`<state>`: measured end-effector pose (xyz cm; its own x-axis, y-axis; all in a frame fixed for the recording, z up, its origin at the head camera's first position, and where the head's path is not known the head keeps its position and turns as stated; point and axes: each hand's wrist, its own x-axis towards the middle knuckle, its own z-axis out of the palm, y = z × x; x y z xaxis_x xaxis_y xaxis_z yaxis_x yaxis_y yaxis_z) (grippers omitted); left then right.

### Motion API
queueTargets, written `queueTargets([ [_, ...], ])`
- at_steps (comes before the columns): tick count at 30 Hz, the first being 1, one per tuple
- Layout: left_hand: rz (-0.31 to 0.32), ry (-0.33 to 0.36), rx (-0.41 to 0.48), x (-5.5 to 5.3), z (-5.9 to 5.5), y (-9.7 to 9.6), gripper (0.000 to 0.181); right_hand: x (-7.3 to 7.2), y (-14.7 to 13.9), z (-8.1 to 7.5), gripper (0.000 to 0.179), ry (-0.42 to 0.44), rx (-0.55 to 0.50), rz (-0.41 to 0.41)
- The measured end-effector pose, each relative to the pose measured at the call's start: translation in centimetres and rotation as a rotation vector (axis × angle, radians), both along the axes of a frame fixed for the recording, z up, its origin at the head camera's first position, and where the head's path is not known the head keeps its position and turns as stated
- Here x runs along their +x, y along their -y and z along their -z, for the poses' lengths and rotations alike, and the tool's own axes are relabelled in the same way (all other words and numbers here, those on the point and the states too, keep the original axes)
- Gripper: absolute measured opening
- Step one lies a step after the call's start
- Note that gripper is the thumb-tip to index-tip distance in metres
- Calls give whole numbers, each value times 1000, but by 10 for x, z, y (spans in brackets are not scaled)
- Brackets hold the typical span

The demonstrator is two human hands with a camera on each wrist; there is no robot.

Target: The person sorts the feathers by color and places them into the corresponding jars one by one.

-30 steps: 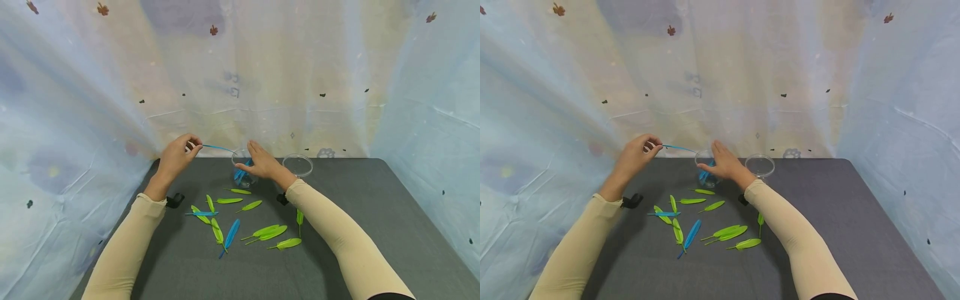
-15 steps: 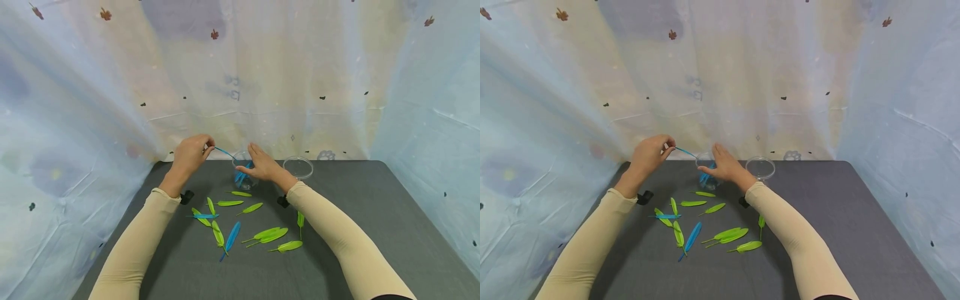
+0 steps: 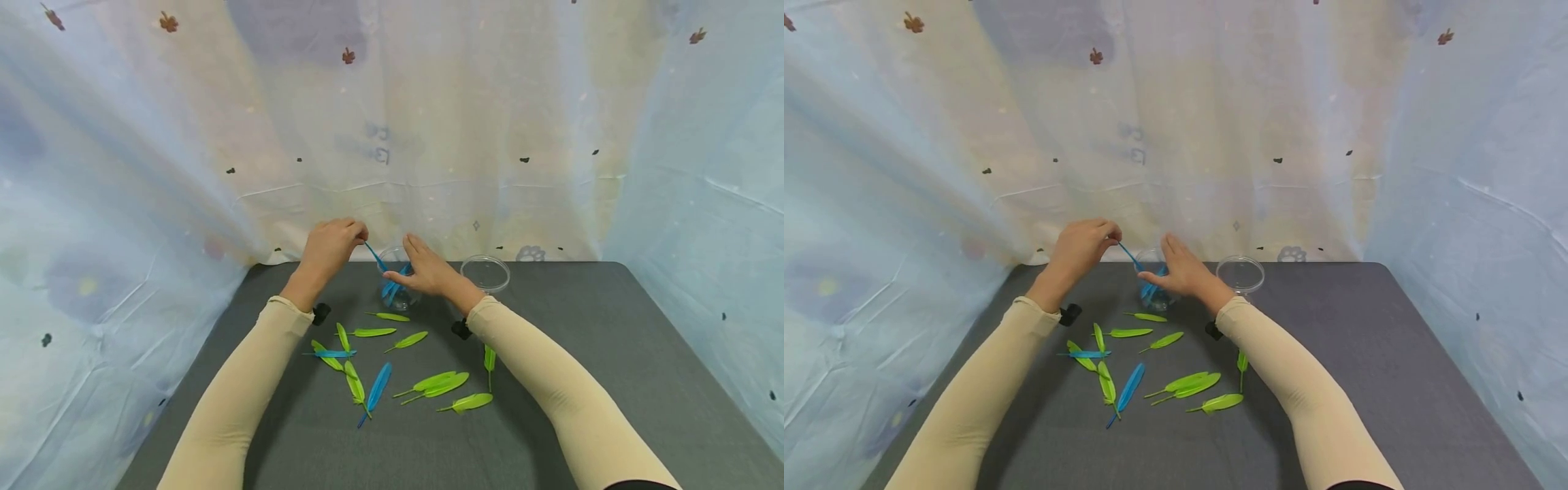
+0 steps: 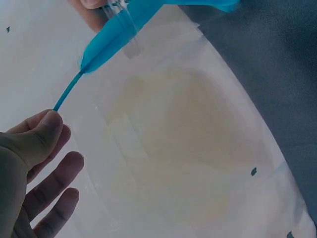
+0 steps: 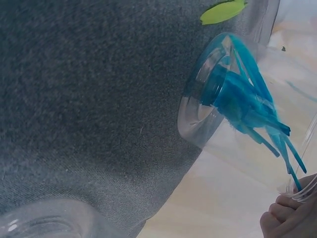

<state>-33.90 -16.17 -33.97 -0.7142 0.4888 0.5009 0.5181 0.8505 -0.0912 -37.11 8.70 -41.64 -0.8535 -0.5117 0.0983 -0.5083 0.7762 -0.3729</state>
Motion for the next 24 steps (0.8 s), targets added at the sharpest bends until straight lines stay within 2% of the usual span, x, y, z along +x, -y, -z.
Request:
queueTargets([
  [4,-34,30,-55,-4,3,-7,7,0,0,0,108,-2,-9,-10],
  [9,-46,75,-97,-9,9,-13,9,1,0,0,107,-3,-18,-17],
  [17,-28,95,-104,-14,18,-24,9,-1,-1,1,107,-10,-24,-31],
  [24,-23,115,-105,-18,20,-36,11,-2,-1,2,108,-19,-14,-24],
])
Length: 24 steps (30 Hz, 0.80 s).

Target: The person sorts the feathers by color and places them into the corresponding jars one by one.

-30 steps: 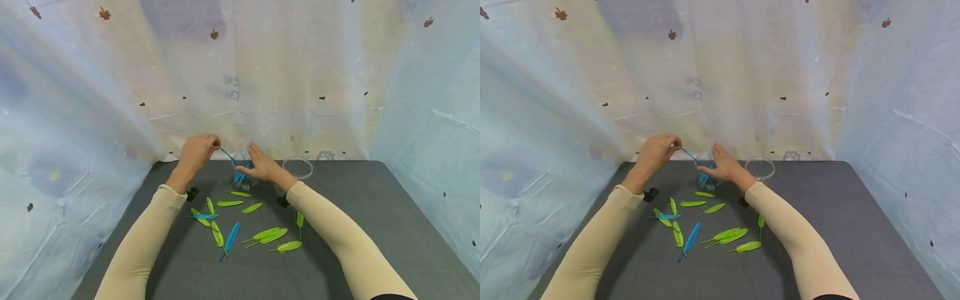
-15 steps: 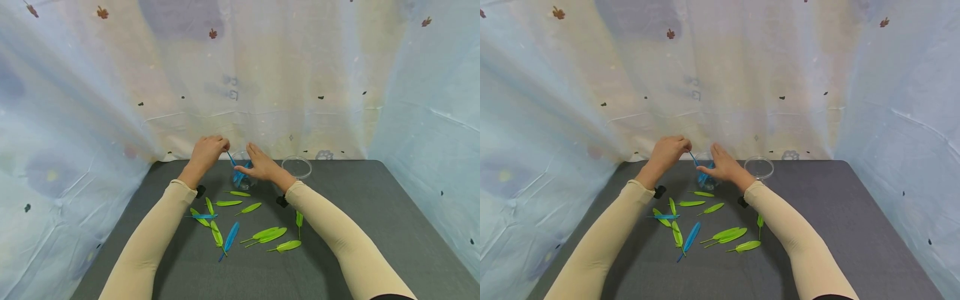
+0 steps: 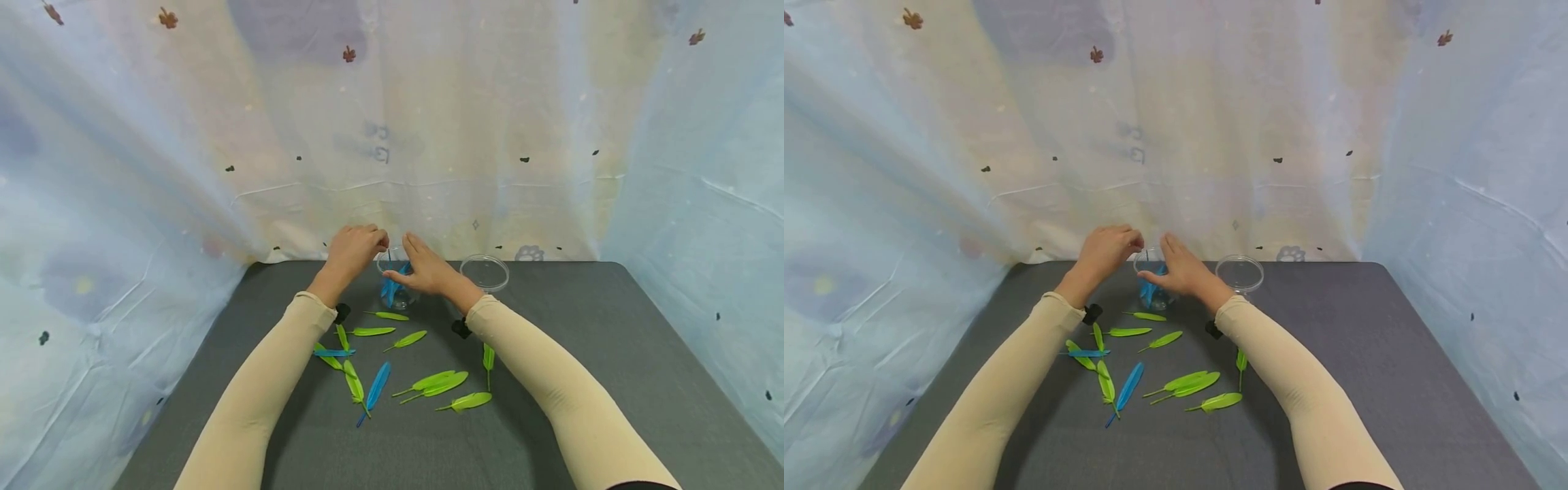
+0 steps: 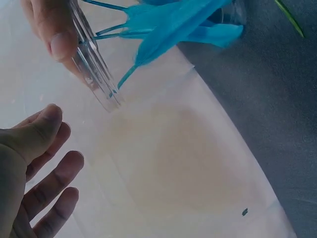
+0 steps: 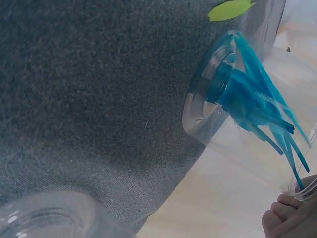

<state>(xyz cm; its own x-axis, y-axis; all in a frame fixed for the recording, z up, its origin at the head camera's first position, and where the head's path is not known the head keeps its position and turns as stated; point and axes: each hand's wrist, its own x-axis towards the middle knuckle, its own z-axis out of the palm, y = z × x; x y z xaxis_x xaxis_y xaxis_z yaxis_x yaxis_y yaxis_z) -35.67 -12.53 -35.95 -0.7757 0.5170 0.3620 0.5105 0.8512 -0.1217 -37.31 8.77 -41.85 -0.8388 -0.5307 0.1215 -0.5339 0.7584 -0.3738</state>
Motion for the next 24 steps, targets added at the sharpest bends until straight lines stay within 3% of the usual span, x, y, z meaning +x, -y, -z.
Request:
queueTargets([
  [10,-4,51,112,3,6,21,10,0,-2,2,110,11,-3,12],
  [24,-79,329,332,25,25,78,11,-1,1,3,110,3,18,16],
])
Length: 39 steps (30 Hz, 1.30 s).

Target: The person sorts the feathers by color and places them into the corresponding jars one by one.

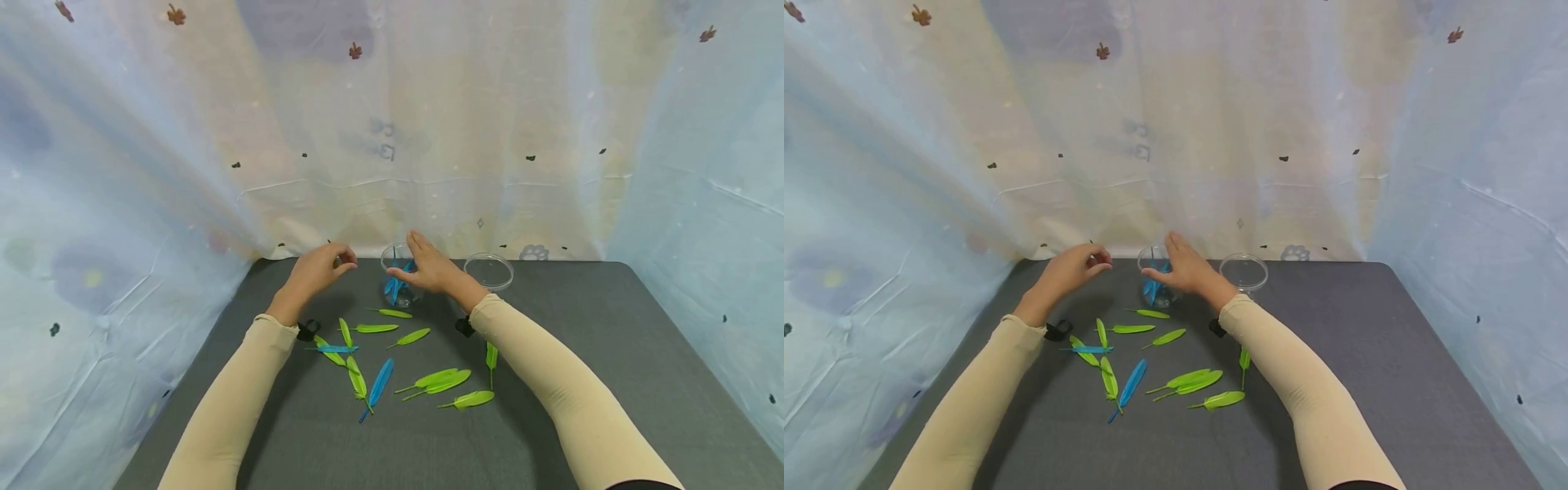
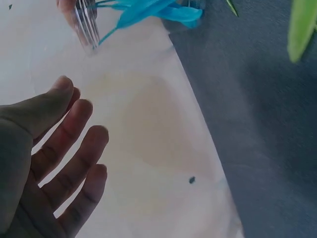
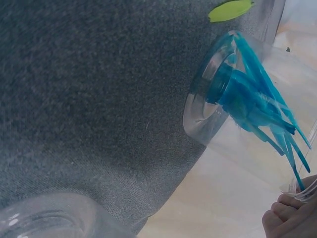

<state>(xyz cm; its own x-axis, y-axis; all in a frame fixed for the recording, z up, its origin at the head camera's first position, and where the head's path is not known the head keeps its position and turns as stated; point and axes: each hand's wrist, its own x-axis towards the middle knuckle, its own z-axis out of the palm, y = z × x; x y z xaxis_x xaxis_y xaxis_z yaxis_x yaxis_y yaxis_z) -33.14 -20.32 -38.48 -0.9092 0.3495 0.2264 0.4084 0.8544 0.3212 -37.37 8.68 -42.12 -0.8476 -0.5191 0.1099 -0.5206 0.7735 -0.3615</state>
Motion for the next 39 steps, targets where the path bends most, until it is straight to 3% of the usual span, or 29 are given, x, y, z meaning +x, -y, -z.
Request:
queueTargets([
  [11,26,123,16,19,16,38,18,1,-1,0,112,8,-10,-20],
  [17,87,178,71,30,22,57,17,2,-2,0,110,2,-16,-11],
  [24,149,255,47,44,30,78,12,4,-1,0,109,0,-20,-9],
  [32,192,444,32,54,40,91,14,5,0,0,109,-4,-25,-11],
  [39,193,518,49,62,45,92,9,3,-1,-1,109,-4,-24,-16],
])
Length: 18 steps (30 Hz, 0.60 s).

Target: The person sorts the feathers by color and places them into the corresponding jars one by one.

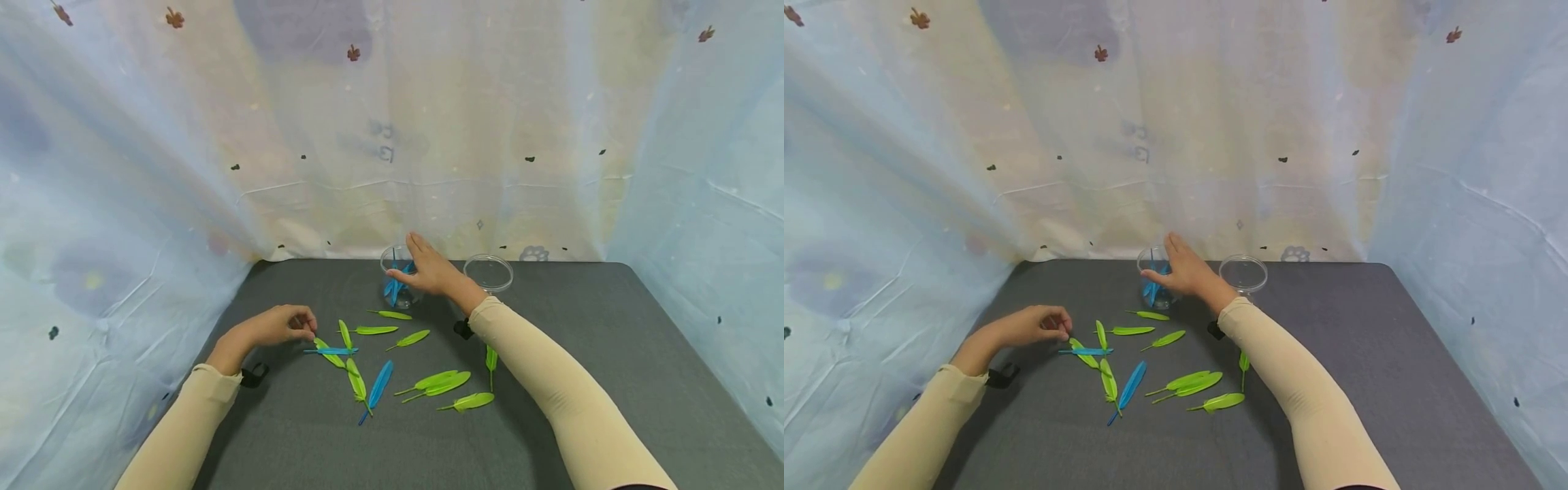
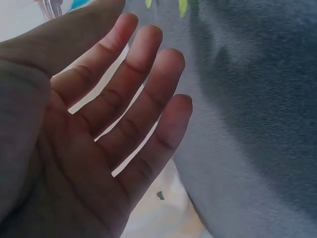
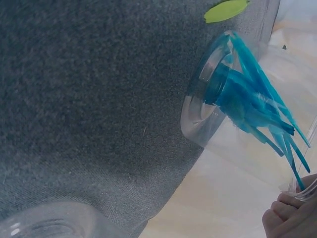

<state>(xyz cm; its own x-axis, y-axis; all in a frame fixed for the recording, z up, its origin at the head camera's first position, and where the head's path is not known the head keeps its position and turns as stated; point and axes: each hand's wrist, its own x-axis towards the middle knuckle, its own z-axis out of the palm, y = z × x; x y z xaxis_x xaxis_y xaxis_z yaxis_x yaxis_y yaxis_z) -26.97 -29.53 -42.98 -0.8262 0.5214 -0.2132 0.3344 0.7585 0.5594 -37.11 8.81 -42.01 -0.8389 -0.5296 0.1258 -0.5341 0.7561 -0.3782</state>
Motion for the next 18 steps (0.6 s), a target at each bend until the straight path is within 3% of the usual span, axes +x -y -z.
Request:
queueTargets([
  [11,11,95,-5,10,8,2,19,-3,-2,2,115,5,4,-3],
  [18,4,95,-24,14,9,0,18,-2,-1,3,111,0,3,4],
])
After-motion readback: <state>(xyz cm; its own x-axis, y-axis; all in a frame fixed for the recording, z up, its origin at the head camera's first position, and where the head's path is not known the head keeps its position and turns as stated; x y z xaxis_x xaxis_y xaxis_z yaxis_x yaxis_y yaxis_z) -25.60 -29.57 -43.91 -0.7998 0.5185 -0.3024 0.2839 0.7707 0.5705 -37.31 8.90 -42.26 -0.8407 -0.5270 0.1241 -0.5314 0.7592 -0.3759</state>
